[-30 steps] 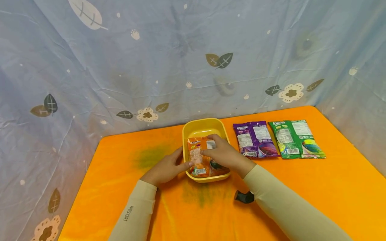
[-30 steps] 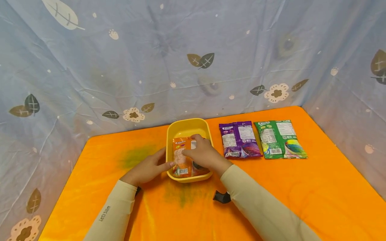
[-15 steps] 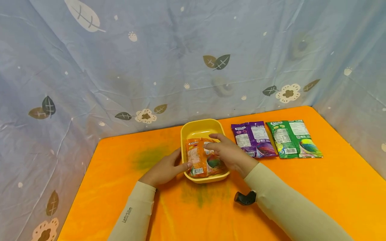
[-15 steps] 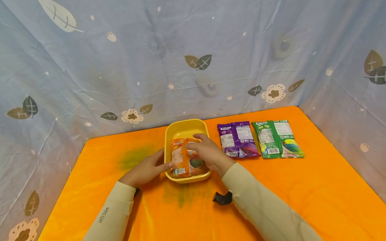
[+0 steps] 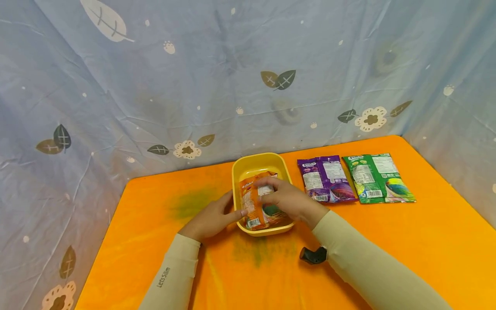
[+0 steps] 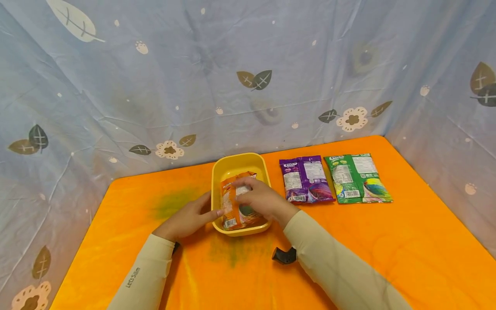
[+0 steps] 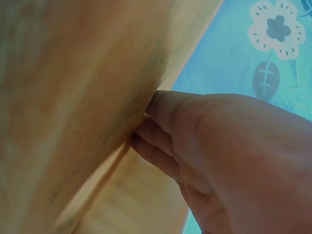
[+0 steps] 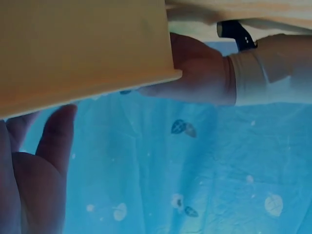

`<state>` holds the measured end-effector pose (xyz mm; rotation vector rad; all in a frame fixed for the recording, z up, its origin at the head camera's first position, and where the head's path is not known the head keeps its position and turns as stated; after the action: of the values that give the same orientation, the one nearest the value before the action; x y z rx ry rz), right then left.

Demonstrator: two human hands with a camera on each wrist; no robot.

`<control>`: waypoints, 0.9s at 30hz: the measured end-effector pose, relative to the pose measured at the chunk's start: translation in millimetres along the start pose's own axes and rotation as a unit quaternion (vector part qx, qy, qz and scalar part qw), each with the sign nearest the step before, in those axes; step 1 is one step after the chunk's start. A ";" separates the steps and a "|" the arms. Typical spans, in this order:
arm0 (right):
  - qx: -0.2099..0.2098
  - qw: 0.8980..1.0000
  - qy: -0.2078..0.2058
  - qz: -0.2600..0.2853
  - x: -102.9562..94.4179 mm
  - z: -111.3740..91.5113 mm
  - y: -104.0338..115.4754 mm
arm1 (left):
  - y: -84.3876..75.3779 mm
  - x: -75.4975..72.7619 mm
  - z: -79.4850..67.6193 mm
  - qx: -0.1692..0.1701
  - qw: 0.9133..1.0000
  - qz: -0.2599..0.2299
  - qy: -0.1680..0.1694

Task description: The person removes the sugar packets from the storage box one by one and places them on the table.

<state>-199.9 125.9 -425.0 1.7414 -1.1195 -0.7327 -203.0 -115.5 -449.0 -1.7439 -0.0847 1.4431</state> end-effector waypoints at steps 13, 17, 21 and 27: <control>-0.026 0.995 -0.071 -0.072 6.2 -2.4 -2.6 | -0.1 -0.3 0.7 0.007 1.000 0.006 -0.001; -0.028 0.995 -0.074 -0.061 6.9 -2.4 -3.3 | 0.4 0.2 0.6 0.007 1.000 0.005 -0.001; -0.033 0.994 -0.080 -0.062 7.4 -2.4 -3.5 | 1.0 0.1 0.6 0.003 1.000 0.003 -0.001; -0.052 0.994 -0.082 -0.053 5.5 -2.3 -5.1 | 0.7 -0.3 0.7 0.002 1.000 0.010 -0.001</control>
<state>-193.9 122.7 -428.7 1.6862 -1.0842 -0.9957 -204.0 -115.7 -449.2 -1.7457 -0.0650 1.4586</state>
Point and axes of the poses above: each hand's wrist, its own z-axis towards the middle knuckle, its own x-axis out of the palm, y = z × x, the point moved 1 cm from there along z, towards the middle knuckle, and after that the axes turned 12 degrees about x, right-handed, at the moved point
